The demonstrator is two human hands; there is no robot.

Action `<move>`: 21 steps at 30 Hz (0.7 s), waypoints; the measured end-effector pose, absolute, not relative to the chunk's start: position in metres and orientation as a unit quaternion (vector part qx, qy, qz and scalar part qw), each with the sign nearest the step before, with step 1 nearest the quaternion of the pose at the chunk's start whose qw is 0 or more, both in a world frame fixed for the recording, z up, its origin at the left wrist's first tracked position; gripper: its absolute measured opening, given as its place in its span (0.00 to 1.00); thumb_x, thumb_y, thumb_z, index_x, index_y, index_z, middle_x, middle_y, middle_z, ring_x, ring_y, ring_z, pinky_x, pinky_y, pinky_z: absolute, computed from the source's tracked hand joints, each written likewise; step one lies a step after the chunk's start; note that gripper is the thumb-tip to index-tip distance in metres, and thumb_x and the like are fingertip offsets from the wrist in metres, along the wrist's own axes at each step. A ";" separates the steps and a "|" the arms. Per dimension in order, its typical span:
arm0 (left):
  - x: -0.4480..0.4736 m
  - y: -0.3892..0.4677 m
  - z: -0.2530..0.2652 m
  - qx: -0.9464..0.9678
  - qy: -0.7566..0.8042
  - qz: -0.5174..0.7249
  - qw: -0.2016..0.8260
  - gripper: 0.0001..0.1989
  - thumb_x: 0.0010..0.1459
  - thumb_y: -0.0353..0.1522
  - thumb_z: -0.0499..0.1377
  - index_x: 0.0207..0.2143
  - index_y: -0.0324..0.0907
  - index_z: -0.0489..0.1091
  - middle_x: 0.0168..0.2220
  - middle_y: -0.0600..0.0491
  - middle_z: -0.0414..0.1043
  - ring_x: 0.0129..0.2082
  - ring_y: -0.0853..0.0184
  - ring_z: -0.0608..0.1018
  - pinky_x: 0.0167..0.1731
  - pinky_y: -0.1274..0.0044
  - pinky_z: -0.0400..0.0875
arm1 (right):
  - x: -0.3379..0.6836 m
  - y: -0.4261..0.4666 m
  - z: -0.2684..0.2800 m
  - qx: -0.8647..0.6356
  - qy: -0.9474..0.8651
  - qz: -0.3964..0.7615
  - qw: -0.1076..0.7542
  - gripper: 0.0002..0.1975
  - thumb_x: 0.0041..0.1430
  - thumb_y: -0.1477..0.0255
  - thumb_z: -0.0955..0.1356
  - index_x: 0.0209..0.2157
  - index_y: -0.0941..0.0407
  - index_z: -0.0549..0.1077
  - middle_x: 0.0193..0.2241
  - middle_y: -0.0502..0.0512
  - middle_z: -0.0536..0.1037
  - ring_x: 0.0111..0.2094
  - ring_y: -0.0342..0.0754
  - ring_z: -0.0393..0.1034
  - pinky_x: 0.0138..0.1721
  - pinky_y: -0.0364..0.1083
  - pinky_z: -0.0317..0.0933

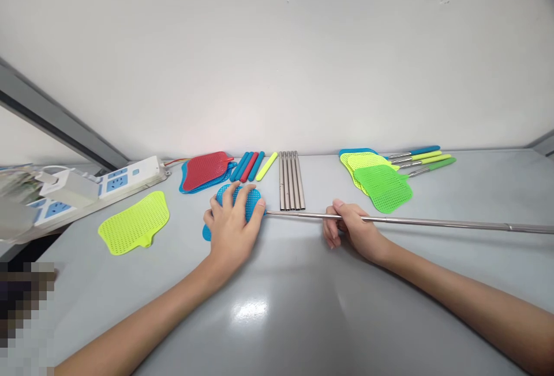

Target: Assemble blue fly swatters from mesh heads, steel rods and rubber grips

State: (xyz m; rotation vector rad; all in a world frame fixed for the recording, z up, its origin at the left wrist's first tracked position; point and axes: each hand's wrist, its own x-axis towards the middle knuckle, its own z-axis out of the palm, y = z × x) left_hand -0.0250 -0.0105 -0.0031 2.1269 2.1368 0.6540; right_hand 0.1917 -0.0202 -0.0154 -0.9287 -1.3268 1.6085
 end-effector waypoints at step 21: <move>-0.008 -0.034 -0.002 0.681 0.689 0.242 0.056 0.21 0.56 0.41 0.46 0.52 0.49 0.57 0.57 0.50 0.51 0.53 0.51 0.55 0.47 0.56 0.52 | 0.192 -0.022 -0.014 -0.350 -0.539 0.653 0.401 0.26 0.60 0.62 0.53 0.13 0.57 0.61 0.11 0.49 0.63 0.17 0.42 0.61 0.24 0.43 0.55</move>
